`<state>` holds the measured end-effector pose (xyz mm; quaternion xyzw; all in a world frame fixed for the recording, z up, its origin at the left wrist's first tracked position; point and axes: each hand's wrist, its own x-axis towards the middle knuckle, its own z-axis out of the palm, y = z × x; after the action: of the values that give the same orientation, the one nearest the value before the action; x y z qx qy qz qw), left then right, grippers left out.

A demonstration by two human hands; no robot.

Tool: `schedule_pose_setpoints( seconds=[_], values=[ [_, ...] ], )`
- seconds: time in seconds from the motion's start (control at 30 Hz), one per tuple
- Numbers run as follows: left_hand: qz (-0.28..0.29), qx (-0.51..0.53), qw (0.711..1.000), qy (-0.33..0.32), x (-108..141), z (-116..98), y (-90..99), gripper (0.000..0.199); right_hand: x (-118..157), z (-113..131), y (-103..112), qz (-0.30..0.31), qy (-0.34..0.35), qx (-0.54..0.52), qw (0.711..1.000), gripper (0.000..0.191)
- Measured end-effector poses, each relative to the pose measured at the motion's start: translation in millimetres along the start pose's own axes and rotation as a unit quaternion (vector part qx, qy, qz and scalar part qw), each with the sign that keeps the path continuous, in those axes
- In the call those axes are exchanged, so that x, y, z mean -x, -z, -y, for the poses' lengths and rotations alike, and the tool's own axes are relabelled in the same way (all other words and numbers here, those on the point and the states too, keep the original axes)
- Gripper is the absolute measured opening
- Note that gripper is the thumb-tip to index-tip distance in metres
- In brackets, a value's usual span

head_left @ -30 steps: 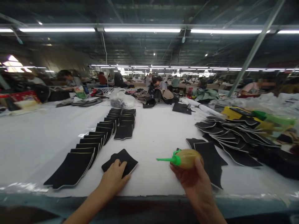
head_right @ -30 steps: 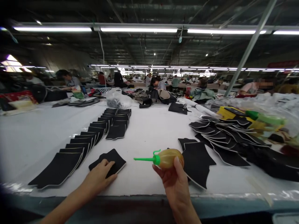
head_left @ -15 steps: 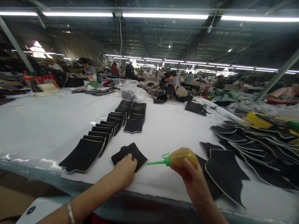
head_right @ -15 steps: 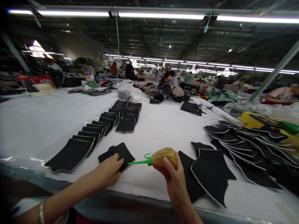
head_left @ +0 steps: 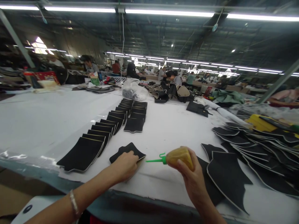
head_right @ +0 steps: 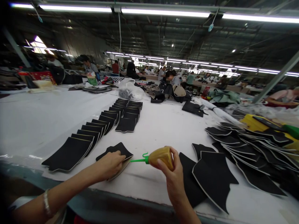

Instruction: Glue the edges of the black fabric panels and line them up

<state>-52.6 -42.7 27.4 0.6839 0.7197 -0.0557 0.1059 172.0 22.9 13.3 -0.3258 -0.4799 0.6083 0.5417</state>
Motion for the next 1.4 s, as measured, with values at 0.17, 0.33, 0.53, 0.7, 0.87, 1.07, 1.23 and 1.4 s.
schedule_pose_setpoints(
  seconds=[0.17, 0.33, 0.53, 0.7, 0.87, 1.07, 1.23, 1.4],
  values=[
    [-0.011, 0.085, 0.996, -0.014, -1.1, 8.1, -6.7, 0.043, -3.9, -2.2, -2.2, 0.055, 0.138, 0.203, 0.968, 0.058],
    [-0.023, 0.141, 0.99, -0.014, -4.2, 10.9, -17.4, 0.048, -7.7, -7.8, -9.5, 0.125, 0.196, 0.292, 0.928, 0.06],
    [-0.024, 0.176, 0.984, -0.014, -4.9, 13.0, -17.1, 0.046, -10.5, -9.5, -17.6, 0.157, 0.206, 0.329, 0.908, 0.061],
    [-0.039, 0.18, 0.983, -0.009, -6.6, 11.0, -22.7, 0.042, -8.4, -7.4, -20.7, 0.184, 0.209, 0.351, 0.894, 0.06],
    [-0.044, 0.168, 0.985, -0.006, -6.4, 10.1, -24.0, 0.038, -11.0, -7.7, -22.3, 0.18, 0.196, 0.35, 0.898, 0.057],
    [-0.031, 0.161, 0.986, -0.009, -4.5, 8.5, -21.4, 0.042, -9.7, -9.8, -21.1, 0.18, 0.193, 0.356, 0.897, 0.056],
    [-0.034, 0.14, 0.99, -0.007, -4.5, 8.8, -26.8, 0.045, -11.9, -9.3, -19.5, 0.167, 0.196, 0.351, 0.9, 0.054],
    [-0.039, 0.138, 0.99, -0.01, -5.5, 9.4, -29.6, 0.044, -11.6, -13.4, -16.0, 0.172, 0.189, 0.35, 0.901, 0.054]
  ],
)
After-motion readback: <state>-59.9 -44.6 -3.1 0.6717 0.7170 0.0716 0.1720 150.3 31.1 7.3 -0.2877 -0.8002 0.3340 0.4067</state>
